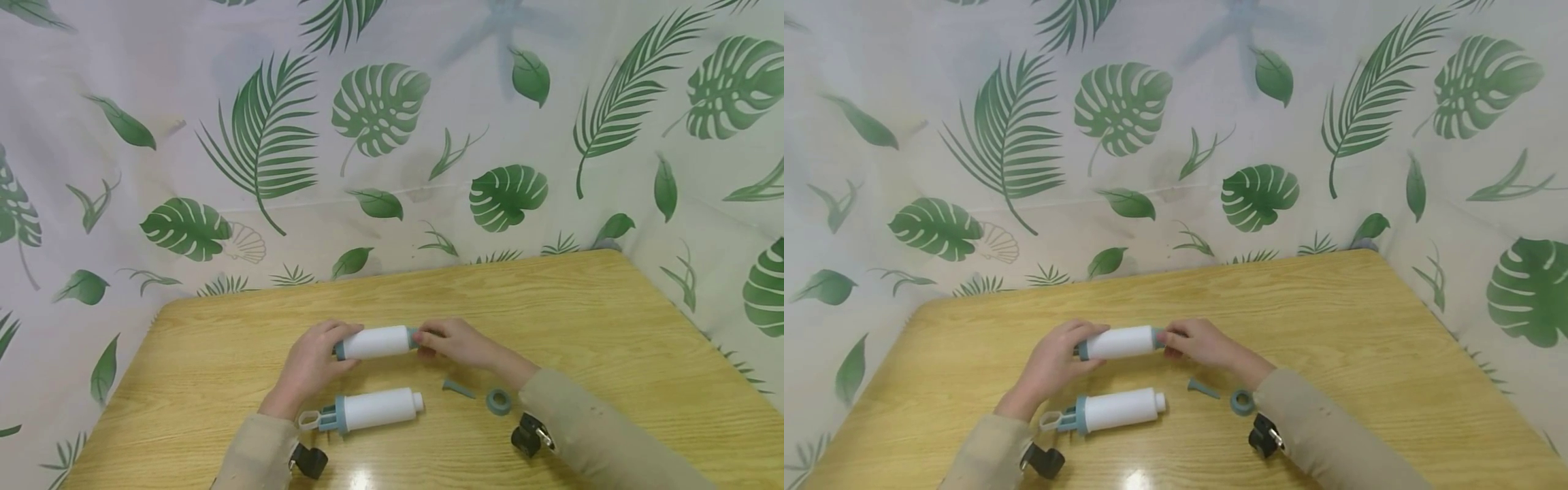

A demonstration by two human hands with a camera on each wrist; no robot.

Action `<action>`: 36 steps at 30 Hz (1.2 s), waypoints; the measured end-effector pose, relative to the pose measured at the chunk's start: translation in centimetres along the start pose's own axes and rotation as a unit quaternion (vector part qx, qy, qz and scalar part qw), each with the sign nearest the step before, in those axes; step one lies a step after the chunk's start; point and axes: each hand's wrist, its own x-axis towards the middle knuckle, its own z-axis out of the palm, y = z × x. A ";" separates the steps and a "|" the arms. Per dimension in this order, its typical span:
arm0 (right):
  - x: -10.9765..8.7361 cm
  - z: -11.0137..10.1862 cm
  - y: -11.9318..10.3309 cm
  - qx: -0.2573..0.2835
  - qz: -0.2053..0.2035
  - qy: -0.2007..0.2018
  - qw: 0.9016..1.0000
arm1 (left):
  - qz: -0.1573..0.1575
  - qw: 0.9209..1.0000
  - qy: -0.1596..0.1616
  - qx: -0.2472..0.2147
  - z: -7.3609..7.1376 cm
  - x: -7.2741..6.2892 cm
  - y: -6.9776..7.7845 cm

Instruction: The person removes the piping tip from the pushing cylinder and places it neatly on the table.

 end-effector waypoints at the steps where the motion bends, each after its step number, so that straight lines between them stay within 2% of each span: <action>1: 0.0 0.0 0.0 0.002 0.001 0.001 1.000 | 0.000 1.000 0.000 0.000 0.0 0.0 0.0; 4: -0.1 0.0 0.0 0.004 0.001 0.006 1.000 | -0.001 1.000 0.000 -0.001 0.0 0.0 0.0; 11: -0.1 -0.1 0.2 -0.003 -0.042 0.023 0.999 | -0.003 1.000 -0.002 -0.005 0.0 0.1 0.1; 15: -0.1 -0.2 0.1 0.005 -0.052 0.023 0.998 | 0.000 1.000 -0.003 -0.004 0.2 0.1 0.0; 18: 0.0 -0.2 0.2 0.002 -0.042 0.021 0.999 | 0.000 1.000 -0.003 -0.002 0.2 0.1 0.1; 22: 0.1 -0.2 0.1 -0.017 -0.008 0.017 1.000 | 0.001 1.000 -0.002 -0.001 0.2 0.1 0.1; 26: 0.2 -0.1 0.2 -0.011 0.009 0.006 1.000 | 0.001 1.000 -0.004 -0.002 0.1 0.1 0.1; 32: 0.3 -0.1 0.3 -0.013 -0.002 0.004 1.000 | -0.002 1.000 -0.008 -0.004 0.1 0.1 0.1; 36: 0.2 -0.1 0.2 -0.027 -0.014 0.025 0.999 | -0.008 1.000 -0.014 -0.004 0.1 0.1 0.0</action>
